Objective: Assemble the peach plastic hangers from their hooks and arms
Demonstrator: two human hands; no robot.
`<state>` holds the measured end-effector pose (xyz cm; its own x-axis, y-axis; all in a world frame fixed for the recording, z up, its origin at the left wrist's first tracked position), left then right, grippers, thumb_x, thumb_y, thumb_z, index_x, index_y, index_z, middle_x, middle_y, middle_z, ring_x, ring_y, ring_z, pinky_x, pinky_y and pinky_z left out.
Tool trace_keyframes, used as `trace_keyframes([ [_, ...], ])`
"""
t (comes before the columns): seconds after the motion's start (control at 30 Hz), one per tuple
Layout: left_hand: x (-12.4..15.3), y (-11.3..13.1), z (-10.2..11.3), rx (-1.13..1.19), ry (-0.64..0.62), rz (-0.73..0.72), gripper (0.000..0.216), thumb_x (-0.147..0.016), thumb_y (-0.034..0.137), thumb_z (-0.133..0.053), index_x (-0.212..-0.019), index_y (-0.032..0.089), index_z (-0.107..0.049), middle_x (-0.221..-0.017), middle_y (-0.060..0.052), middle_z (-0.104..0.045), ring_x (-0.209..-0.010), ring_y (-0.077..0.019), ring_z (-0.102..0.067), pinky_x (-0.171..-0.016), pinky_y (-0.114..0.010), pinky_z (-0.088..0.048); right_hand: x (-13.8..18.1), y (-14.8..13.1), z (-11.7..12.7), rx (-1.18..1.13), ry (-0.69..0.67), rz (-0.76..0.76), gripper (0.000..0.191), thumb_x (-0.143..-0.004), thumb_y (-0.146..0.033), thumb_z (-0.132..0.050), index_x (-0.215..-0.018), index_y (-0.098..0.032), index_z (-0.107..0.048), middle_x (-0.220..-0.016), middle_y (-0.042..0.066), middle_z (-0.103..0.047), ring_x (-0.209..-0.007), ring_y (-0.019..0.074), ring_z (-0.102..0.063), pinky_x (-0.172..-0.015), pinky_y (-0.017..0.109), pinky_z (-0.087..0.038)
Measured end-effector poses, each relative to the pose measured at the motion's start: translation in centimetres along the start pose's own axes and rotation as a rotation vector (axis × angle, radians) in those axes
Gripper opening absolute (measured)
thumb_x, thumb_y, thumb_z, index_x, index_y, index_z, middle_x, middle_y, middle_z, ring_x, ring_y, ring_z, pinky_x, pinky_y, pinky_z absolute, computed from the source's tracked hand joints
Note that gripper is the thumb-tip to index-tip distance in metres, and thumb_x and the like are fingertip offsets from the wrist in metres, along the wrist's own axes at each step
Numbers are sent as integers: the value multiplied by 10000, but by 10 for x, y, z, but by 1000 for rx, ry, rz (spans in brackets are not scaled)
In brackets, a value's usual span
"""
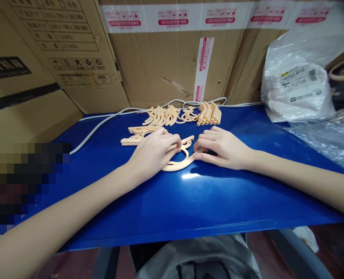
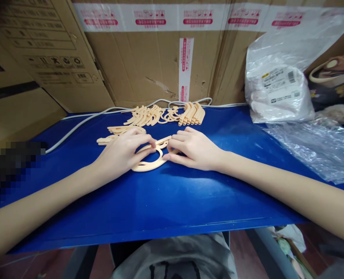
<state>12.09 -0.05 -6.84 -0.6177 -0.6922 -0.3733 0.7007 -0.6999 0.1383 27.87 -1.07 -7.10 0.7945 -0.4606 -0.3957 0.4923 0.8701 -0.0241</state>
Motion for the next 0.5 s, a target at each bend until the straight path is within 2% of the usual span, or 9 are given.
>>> trace_keyframes([
  [0.2,0,-4,0,39,19,36,171,-953,259,-576,-944,209,-739,-904,-53,-654,-879,-200,-616,-763,-328,-457,-1,4,3,-116,15,-45,422,-1054,-419,-356,-848,-185,-641,-760,36,-648,-703,162,-545,-726,315,-354],
  [0.37,0,-3,0,44,0,52,183,-941,236,-556,-950,215,-738,-865,-45,-668,-859,-205,-604,-718,-318,-434,-7,24,9,-141,96,-193,441,-1049,-415,-342,-806,-186,-630,-741,43,-651,-720,169,-575,-724,303,-392],
  [0.5,-1,0,1,51,-4,35,164,-925,180,-548,-922,199,-712,-858,-39,-690,-877,-211,-599,-698,-309,-423,-17,43,10,-87,57,-272,391,-1034,-375,-380,-814,-179,-637,-757,50,-662,-720,174,-591,-694,298,-393],
])
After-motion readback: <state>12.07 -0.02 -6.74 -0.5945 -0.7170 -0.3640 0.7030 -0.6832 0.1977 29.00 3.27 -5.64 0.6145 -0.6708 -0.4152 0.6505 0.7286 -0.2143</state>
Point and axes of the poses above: each hand's wrist, its own x-axis away from the middle knuckle, its own z-axis out of the back of the hand, y = z × x, the point moved 6 cm from there along -x, towards the middle knuckle
